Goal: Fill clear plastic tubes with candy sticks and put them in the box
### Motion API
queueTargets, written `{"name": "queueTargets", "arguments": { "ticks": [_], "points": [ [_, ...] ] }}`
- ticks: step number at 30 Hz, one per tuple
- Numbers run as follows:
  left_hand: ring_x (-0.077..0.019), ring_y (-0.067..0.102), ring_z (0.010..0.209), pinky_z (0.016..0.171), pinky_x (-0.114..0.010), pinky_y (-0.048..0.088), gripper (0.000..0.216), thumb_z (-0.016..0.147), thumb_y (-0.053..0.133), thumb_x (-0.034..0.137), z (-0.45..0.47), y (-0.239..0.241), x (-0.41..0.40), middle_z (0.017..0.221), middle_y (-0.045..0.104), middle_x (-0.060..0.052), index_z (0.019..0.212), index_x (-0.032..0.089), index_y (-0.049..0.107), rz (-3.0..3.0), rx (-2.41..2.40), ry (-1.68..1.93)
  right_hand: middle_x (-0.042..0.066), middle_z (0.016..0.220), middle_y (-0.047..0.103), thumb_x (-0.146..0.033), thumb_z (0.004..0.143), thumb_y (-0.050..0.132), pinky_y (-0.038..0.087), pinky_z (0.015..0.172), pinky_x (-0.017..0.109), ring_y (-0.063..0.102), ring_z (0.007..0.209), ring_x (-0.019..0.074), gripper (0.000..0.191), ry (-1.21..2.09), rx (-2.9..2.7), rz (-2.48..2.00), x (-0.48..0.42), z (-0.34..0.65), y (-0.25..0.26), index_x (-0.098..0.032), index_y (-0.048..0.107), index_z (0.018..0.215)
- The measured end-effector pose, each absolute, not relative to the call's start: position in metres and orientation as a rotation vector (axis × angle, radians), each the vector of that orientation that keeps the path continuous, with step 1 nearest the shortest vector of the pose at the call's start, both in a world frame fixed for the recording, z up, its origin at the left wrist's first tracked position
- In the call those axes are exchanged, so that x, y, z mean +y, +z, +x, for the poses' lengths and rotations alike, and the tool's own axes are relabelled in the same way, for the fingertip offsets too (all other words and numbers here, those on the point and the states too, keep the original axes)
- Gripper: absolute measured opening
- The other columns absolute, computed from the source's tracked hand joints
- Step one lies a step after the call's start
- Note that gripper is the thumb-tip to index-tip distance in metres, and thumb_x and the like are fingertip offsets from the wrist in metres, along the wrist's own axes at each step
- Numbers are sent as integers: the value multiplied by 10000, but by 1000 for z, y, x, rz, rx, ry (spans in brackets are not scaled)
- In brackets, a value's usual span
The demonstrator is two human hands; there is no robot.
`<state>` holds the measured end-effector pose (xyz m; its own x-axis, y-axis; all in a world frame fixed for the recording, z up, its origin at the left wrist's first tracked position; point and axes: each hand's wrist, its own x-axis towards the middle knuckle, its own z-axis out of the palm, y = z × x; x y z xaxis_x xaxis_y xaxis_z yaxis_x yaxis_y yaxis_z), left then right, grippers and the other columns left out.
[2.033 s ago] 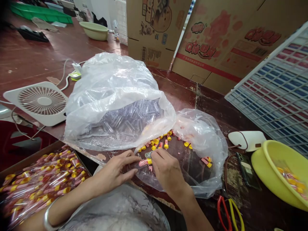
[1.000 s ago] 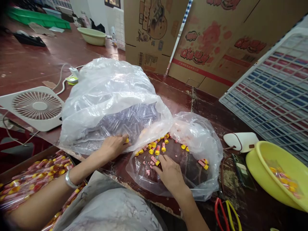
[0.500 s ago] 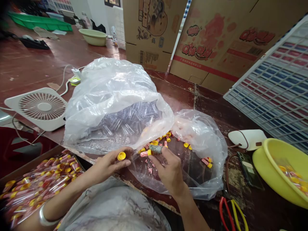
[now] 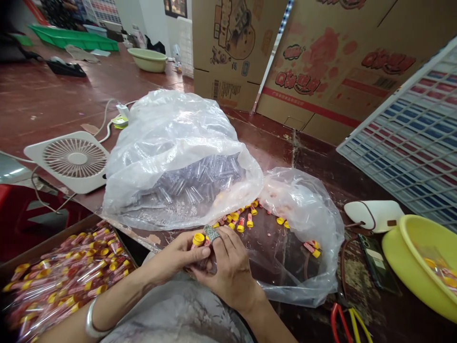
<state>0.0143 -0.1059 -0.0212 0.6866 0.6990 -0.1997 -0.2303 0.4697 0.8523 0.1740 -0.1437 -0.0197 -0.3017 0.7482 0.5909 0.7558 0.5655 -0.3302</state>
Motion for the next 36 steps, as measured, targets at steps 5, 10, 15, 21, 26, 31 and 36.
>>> {"name": "queueTargets", "arguments": {
  "ticks": [5, 10, 15, 21, 26, 31, 36],
  "points": [
    [-140, 570, 686, 656, -249, 447, 181, 775, 683, 251, 6, -22, -82, 768, 605, -2, 915, 150, 630, 1279, 719, 512, 171, 1318, 603, -466, 768, 787, 488, 1054, 547, 546, 1285, 328, 679, 147, -2243, -1242, -137, 199, -13, -180, 497, 1312],
    [-207, 601, 796, 672, -287, 421, 218, 829, 502, 106, -21, -26, -23, 930, 604, -85, 927, 155, 691, 2318, 1400, 398, 94, 965, 693, -420, 947, 584, 558, 780, 387, 684, 921, 261, 231, -79, -2057, -1696, -120, 269, -26, -200, 616, 1010],
    [-263, 624, 895, 727, -333, 447, 313, 893, 431, 90, -25, -42, 11, 954, 603, -128, 969, 164, 725, 2592, 1433, 149, 46, 912, 674, -201, 946, 516, 498, 661, 278, 657, 761, 185, 136, -80, -2139, -1769, -107, 289, -51, -207, 630, 873],
    [-247, 632, 918, 759, -324, 460, 302, 891, 480, 156, -25, -36, -7, 1082, 652, -131, 1080, 168, 715, 2421, 1329, 311, 48, 889, 659, -117, 926, 470, 506, 723, 271, 641, 764, 167, 197, -29, -2079, -1711, -94, 282, -64, -194, 643, 870],
    [-153, 572, 661, 615, -233, 405, 161, 808, 657, 318, -23, -13, -49, 699, 643, -4, 810, 159, 682, 1778, 990, 345, 52, 942, 655, -174, 952, 482, 512, 782, 291, 632, 874, 182, 166, 111, -1974, -1608, -110, 271, -25, -203, 618, 863],
    [-92, 396, 579, 536, -207, 279, 239, 758, 723, 350, -6, -2, -76, 593, 473, 53, 693, 146, 616, 1503, 820, 336, 27, 912, 608, -111, 935, 492, 494, 747, 252, 594, 833, 147, 195, 490, -2071, -1313, -125, 232, 15, -204, 600, 802],
    [-77, 331, 592, 541, -207, 242, 328, 680, 828, 381, 2, -10, -85, 614, 418, 65, 692, 131, 615, 1249, 742, 415, 1, 785, 586, -132, 954, 498, 479, 676, 249, 565, 734, 140, 225, 497, -2125, -1245, -127, 208, 13, -207, 555, 749]
  ]
}}
